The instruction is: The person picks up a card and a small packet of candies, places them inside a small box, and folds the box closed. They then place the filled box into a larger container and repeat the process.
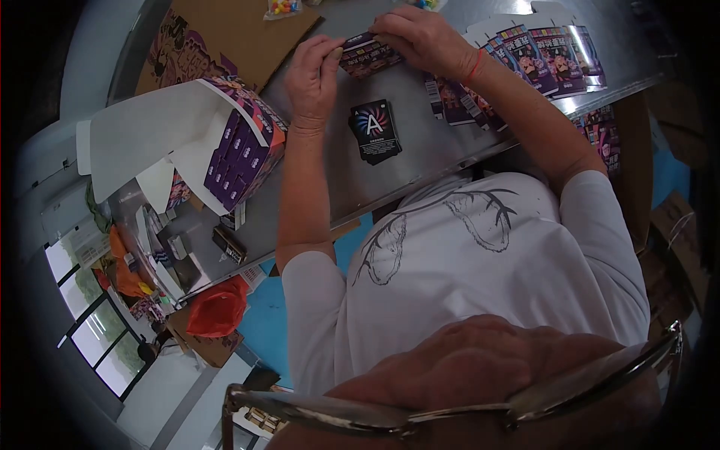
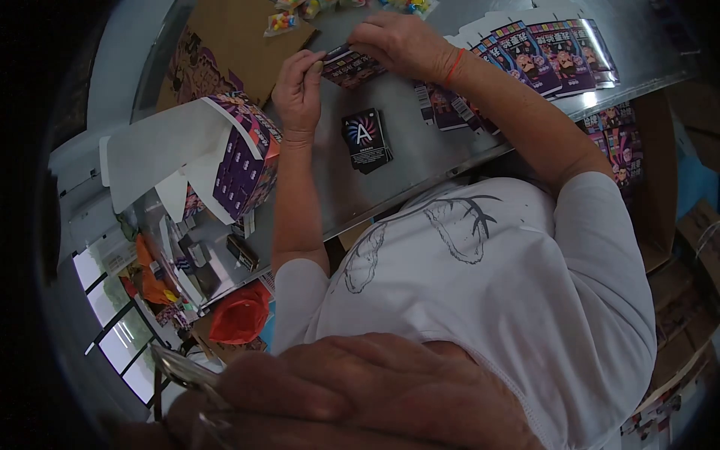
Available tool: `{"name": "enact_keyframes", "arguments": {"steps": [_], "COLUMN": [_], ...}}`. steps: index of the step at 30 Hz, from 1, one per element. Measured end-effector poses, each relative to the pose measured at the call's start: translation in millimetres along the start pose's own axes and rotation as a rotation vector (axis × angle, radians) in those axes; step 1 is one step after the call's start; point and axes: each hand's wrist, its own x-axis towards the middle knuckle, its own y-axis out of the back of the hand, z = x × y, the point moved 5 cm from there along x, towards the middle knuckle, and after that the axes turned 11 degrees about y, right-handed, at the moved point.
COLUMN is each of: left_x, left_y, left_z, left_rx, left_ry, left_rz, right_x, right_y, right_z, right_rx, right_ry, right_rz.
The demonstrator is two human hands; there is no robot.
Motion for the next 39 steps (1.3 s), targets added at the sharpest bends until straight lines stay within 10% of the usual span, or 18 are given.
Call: {"name": "enact_keyframes", "arguments": {"steps": [12, 17, 20, 24, 32, 39], "left_x": [-10.4, -12.1, -18.3, -22.1, -7.8, -4.4], "left_y": [-10.6, -24.0, -35.3, -38.6, -22.7, -18.0], "left_z": [1.7, -32.6, -51.5, -57.1, -18.2, 3.0], "left_rx": [0.068, -0.44, -0.048, -0.284, -0.094, -0.05], "left_ry": [-0.119, 0.407, 0.485, 0.573, 0.011, -0.015], "left_rz": [0.017, -0.116, -0.34, -0.376, -0.041, 0.0], "right_x": [0.5, 0.2, -0.1, -5.0, -33.3, -52.4], "right_y": [-8.4, -11.6, -11.7, -2.2, -5.5, -20.2], "right_z": [-8.8, -7.5, -6.3, -7.5, 18.9, 40.1], "right_rx": [-0.054, 0.002, 0.046, 0.252, 0.498, 0.521], "right_ry": [0.038, -0.04, -0.06, -0.155, -0.602, -0.933], "right_rz": [0.01, -0.02, -0.009, 0.052, 0.217, 0.087]}}
